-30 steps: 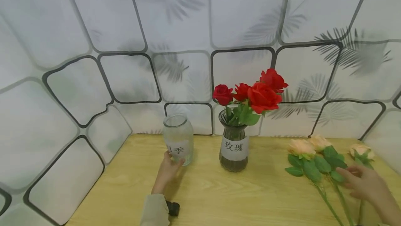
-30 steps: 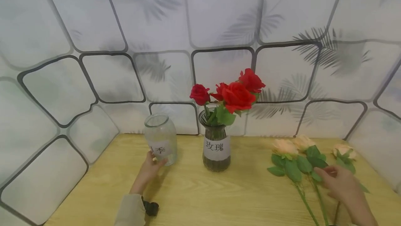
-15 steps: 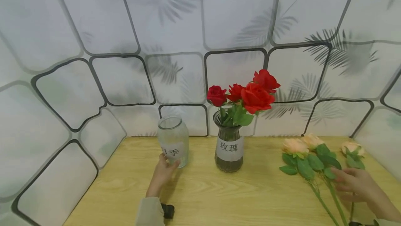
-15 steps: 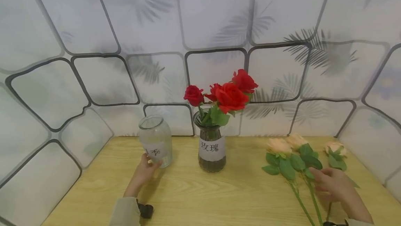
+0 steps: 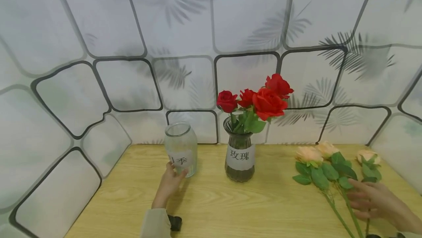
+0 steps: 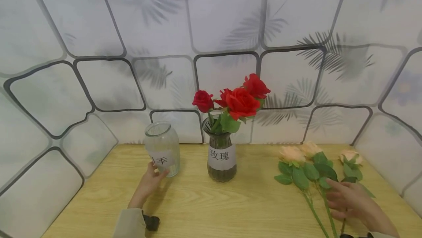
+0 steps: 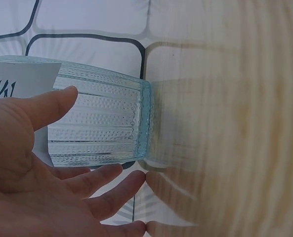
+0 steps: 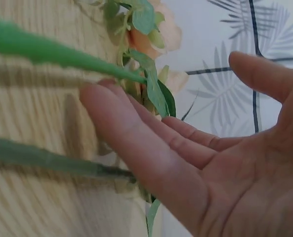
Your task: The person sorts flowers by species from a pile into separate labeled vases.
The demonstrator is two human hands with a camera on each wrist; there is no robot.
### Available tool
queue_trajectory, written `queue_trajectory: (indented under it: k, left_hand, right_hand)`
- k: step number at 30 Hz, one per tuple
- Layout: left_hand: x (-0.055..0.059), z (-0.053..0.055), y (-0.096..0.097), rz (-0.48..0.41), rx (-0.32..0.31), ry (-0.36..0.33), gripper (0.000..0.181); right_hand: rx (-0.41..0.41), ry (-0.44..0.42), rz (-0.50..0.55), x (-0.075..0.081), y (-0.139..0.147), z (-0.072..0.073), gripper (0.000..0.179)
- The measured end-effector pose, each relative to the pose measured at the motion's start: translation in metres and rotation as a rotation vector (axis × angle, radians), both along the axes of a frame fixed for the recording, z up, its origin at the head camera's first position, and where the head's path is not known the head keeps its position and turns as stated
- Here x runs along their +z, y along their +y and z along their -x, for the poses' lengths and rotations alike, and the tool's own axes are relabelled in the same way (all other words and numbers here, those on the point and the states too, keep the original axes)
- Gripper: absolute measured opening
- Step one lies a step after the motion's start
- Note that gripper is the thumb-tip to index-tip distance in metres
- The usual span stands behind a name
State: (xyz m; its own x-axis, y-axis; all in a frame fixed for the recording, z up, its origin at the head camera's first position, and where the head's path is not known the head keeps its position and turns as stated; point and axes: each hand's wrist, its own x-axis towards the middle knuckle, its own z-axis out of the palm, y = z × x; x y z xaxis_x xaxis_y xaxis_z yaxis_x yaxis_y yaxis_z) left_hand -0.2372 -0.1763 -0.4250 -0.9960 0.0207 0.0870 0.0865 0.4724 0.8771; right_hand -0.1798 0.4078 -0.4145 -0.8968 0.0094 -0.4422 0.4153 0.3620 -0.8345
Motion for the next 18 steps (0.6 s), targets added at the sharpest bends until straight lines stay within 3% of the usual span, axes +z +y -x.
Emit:
queue_trajectory:
  k: [3, 11, 16, 18]
  left_hand:
    - [0.001, -0.001, 0.001, 0.003, -0.001, 0.0, 0.073]
    - [0.002, 0.0, 0.0, 0.029, 0.006, -0.009, 0.073]
    - [0.001, 0.002, -0.001, 0.033, 0.006, -0.016, 0.074]
    - [0.001, 0.002, -0.001, 0.034, 0.006, -0.014, 0.074]
  right_hand:
    - [0.029, -0.033, 0.039, -0.003, 0.005, 0.0, 0.091]
    - [0.011, -0.065, 0.136, -0.008, 0.007, 0.003, 0.09]
    - [0.106, -0.042, 0.188, -0.008, 0.015, 0.009, 0.088]
    - [0.151, -0.017, 0.254, -0.01, 0.024, 0.01, 0.075]
